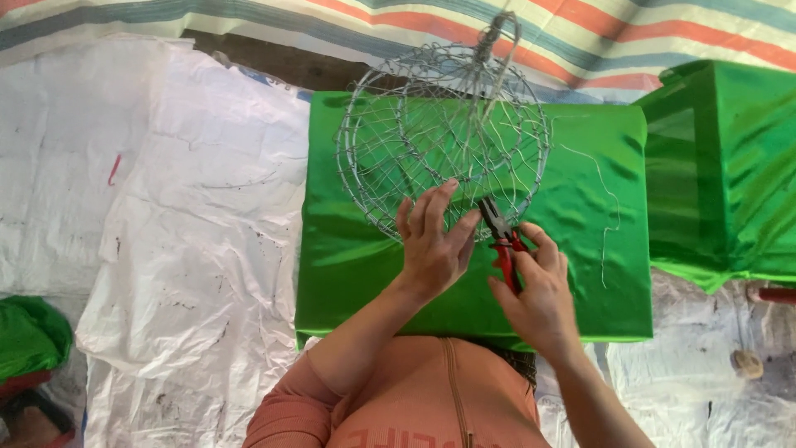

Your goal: The person uses pliers to cut and bend thin metal wires while assembling a spherical wire mesh basket. They repeatedly cut wire ends, twist connections, and adjust the mesh structure by hand to maintain the basket's shape.

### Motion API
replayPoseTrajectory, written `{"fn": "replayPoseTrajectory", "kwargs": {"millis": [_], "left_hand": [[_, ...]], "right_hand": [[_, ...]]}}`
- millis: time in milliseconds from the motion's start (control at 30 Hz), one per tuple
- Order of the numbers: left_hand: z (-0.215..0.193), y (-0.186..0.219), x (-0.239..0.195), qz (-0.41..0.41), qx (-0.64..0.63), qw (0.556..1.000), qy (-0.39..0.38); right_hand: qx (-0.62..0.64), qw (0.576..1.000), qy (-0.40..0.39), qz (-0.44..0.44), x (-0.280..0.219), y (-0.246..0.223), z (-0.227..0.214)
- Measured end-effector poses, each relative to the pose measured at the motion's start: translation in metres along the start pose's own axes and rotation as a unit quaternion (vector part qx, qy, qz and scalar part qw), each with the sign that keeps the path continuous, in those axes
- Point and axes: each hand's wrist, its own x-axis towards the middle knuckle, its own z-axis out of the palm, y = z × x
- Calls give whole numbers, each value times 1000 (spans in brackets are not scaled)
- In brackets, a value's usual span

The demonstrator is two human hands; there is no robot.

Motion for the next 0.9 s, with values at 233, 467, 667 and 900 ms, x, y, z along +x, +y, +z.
{"fn": "replayPoseTrajectory", "kwargs": {"millis": [233, 467, 667, 900], "left_hand": [[6, -6, -4, 0, -28, 999, 15], [3, -4, -1, 1, -42, 999, 35], [8, -10, -8, 0, -43, 999, 26], [4, -8, -8, -1, -22, 1000, 18]], "right_hand": [[-62, 993, 96, 12, 1, -24, 19], [-126, 980, 152, -3, 3, -24, 37], [294, 955, -18, 11, 0, 1, 26], [562, 814, -146, 32, 1, 26, 2]]}}
